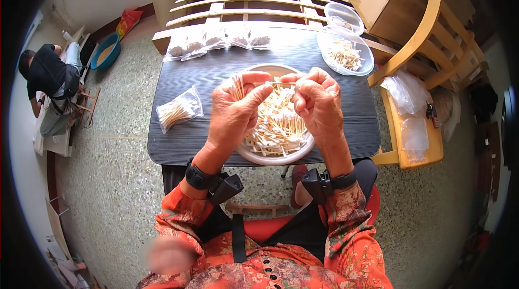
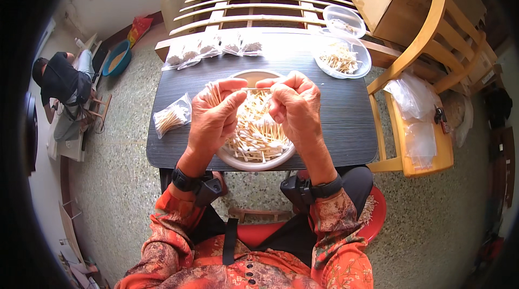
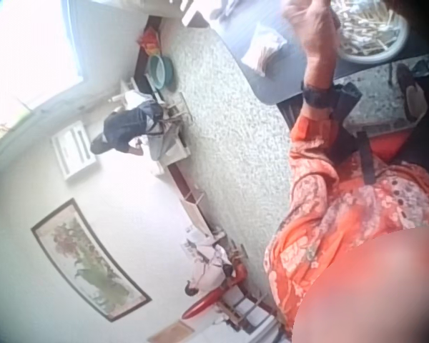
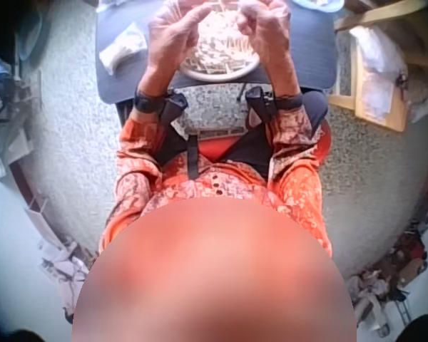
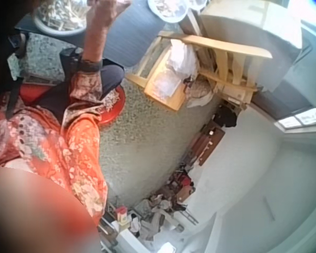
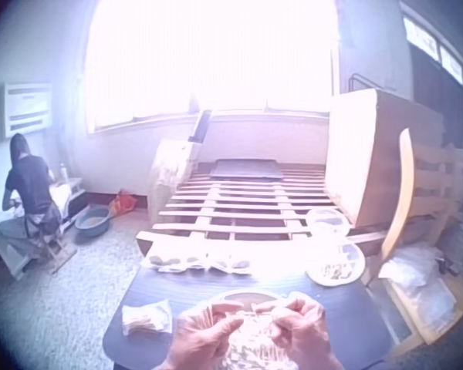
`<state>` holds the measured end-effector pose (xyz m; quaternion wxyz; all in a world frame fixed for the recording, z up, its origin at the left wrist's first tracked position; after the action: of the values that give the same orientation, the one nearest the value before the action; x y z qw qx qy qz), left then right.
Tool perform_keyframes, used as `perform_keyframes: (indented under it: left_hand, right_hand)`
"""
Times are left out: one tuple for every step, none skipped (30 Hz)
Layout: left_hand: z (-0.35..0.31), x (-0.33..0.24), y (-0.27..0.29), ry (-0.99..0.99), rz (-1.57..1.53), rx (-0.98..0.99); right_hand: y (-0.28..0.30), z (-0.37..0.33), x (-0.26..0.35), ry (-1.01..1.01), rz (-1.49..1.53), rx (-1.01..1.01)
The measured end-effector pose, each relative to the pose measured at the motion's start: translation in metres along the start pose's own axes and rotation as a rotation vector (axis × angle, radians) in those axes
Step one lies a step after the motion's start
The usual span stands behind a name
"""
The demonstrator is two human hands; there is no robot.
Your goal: Placing bundles of small wooden sticks into plastic bags and arranging them on a table.
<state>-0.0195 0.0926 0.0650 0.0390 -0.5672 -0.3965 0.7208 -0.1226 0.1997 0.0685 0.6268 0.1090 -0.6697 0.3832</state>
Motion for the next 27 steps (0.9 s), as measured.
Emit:
perform_keyframes:
  left_hand:
    - [0.0, 0.001, -0.001, 0.013, 0.103, 0.002]
    - [0.0, 0.0, -0.001, 0.001, 0.106, 0.004]
    - [0.0, 0.001, -0.001, 0.001, 0.105, 0.004]
    - [0.0, 0.0, -0.001, -0.025, 0.143, 0.009]
    - [0.0, -0.001, -0.001, -0.05, 0.18, 0.015]
    - [-0.001, -0.001, -0.002, -0.051, 0.18, 0.015]
    - [-0.001, -0.004, -0.003, -0.083, 0.236, 0.02]
    - [-0.002, -0.007, -0.005, -0.116, 0.293, 0.026]
    - [-0.002, -0.005, -0.004, -0.116, 0.293, 0.027]
    - [-0.002, -0.005, -0.005, -0.136, 0.343, 0.034]
    - [-0.002, -0.005, -0.005, -0.156, 0.394, 0.041]
    - [-0.002, -0.005, -0.005, -0.155, 0.393, 0.044]
    - [-0.003, -0.005, -0.006, -0.162, 0.438, 0.046]
    - [-0.003, -0.006, -0.006, -0.17, 0.484, 0.047]
    - [-0.002, -0.006, -0.005, -0.167, 0.483, 0.051]
    - [-0.002, -0.005, -0.004, -0.139, 0.518, 0.043]
    - [-0.002, -0.004, -0.003, -0.11, 0.553, 0.035]
    - [-0.002, -0.005, -0.005, -0.109, 0.554, 0.039]
    - [-0.002, -0.004, -0.007, -0.089, 0.545, 0.054]
    - [-0.002, -0.002, -0.009, -0.069, 0.536, 0.069]
    - [-0.002, -0.002, -0.01, -0.067, 0.537, 0.074]
    - [-0.002, -0.001, -0.011, -0.06, 0.551, 0.087]
    - [-0.002, -0.001, -0.013, -0.054, 0.565, 0.1]
    - [-0.001, -0.001, -0.015, -0.049, 0.582, 0.11]
    - [-0.002, -0.001, -0.015, -0.048, 0.585, 0.115]
    - [-0.002, -0.001, -0.015, -0.039, 0.586, 0.117]
    - [-0.002, 0.0, -0.015, -0.03, 0.587, 0.119]
  right_hand:
    - [0.0, 0.0, 0.0, -0.003, 0.025, -0.007]
    - [0.0, 0.0, 0.0, -0.006, 0.049, -0.013]
    - [0.0, 0.0, 0.0, -0.006, 0.049, -0.014]
    - [-0.001, 0.0, 0.001, -0.001, 0.051, 0.002]
    - [-0.002, 0.0, 0.002, 0.005, 0.053, 0.017]
    - [-0.001, 0.0, 0.001, 0.005, 0.053, 0.017]
    - [-0.002, 0.001, -0.001, -0.003, 0.073, 0.041]
    - [-0.003, 0.001, -0.003, -0.011, 0.094, 0.065]
    - [-0.004, 0.0, -0.003, -0.011, 0.093, 0.065]
    - [-0.005, -0.002, -0.006, -0.048, 0.063, 0.018]
    - [-0.003, -0.003, -0.009, -0.085, 0.033, -0.03]
    - [-0.006, -0.001, -0.011, -0.077, 0.015, 0.024]
    - [-0.007, -0.002, -0.01, -0.075, 0.014, 0.021]
    - [-0.011, -0.003, -0.012, -0.095, 0.053, 0.037]
    - [-0.015, -0.004, -0.014, -0.114, 0.092, 0.053]
    - [-0.016, -0.004, -0.015, -0.126, 0.093, 0.057]
    - [-0.015, -0.005, -0.014, -0.124, 0.094, 0.054]
    - [-0.015, -0.005, -0.013, -0.114, 0.078, 0.07]
    - [-0.015, -0.004, -0.013, -0.104, 0.063, 0.084]
    - [-0.014, -0.004, -0.013, -0.102, 0.065, 0.08]
    - [-0.013, -0.004, -0.015, -0.13, 0.075, 0.078]
    - [-0.012, -0.005, -0.018, -0.156, 0.085, 0.076]
    - [-0.012, -0.005, -0.018, -0.15, 0.086, 0.071]
    - [-0.01, -0.004, -0.02, -0.145, 0.072, 0.05]
    - [-0.009, -0.004, -0.022, -0.142, 0.061, 0.033]
    - [-0.01, -0.005, -0.022, -0.153, 0.045, 0.024]
    - [-0.009, -0.005, -0.022, -0.149, 0.047, 0.022]
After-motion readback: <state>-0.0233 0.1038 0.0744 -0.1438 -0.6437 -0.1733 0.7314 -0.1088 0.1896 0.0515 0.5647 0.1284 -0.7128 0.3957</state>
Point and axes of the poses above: each hand's wrist, its own z-axis towards the middle knuckle, its own y-axis out of the back of the hand, x = y × z, the point moved 9 cm from there along z, towards the middle knuckle, and after that the axes turned 11 degrees about -z, right-handed, at the moved point
